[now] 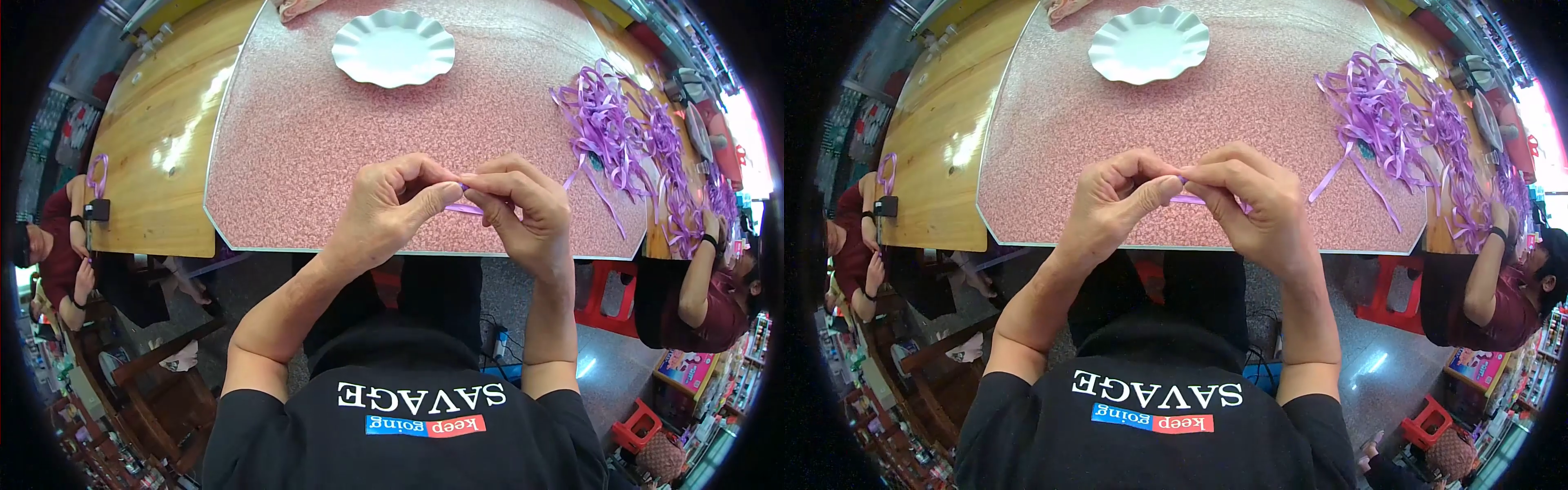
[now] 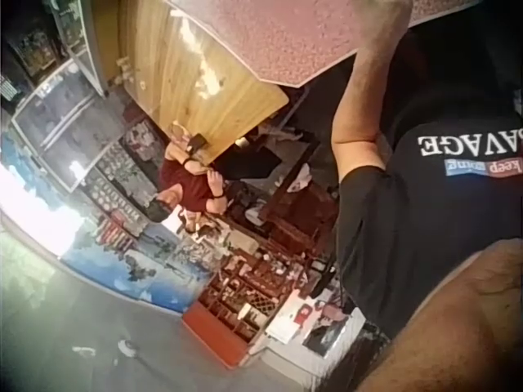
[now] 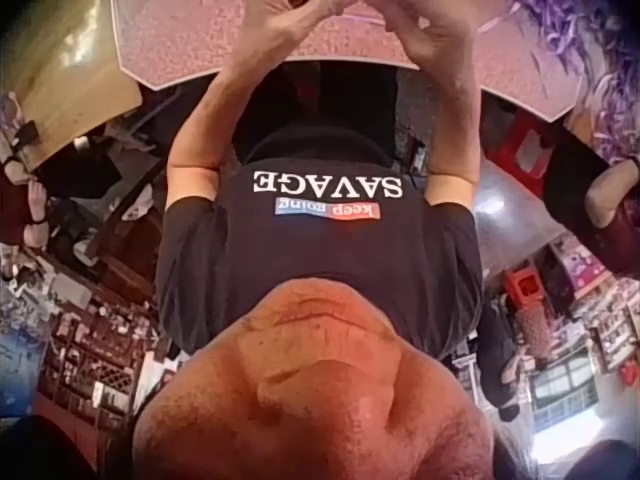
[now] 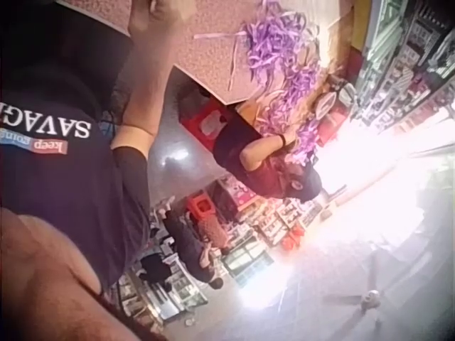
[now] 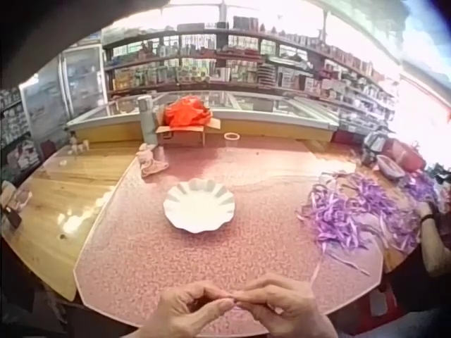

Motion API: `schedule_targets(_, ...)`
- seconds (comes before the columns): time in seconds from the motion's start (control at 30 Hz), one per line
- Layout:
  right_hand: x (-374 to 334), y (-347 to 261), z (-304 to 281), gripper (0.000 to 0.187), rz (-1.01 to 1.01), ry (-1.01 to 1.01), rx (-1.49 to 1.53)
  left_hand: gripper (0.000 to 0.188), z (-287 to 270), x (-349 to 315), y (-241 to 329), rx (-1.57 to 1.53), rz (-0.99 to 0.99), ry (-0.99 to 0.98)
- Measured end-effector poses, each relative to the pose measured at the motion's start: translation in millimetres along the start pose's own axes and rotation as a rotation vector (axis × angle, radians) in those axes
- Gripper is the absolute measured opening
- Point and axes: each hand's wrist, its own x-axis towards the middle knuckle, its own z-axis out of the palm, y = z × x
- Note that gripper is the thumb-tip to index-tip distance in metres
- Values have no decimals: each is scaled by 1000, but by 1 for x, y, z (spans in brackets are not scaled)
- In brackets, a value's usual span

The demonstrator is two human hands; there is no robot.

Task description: Tying knots in purple ribbons at a workbench.

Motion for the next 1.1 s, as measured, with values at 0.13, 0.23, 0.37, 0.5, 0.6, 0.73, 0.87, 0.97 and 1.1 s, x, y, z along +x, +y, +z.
schedule_targets(0.13,1,-3,-1,15,-3,-35,-61,12,-2,2,0,91,17,-3)
schedule_targets(0.23,0,-1,1,14,89,-6,59,12,0,3,6,104,-12,-8)
schedule_targets(0.37,-5,4,12,13,170,85,374,10,2,-1,-8,57,101,30)
schedule_targets(0.5,-6,12,16,12,18,106,373,11,9,-1,-17,-22,262,86)
schedule_targets(0.6,-4,27,24,14,-58,139,345,11,13,3,-14,-150,162,118)
schedule_targets(0.73,-8,27,30,15,162,229,543,12,10,9,-19,-112,74,137)
schedule_targets(0.87,-7,11,25,20,403,267,628,11,8,11,-20,53,213,130)
schedule_targets(0.97,-11,8,21,21,413,241,626,14,5,12,-18,224,341,125)
schedule_targets(1.1,-15,10,20,19,397,215,532,20,5,9,-7,475,467,105)
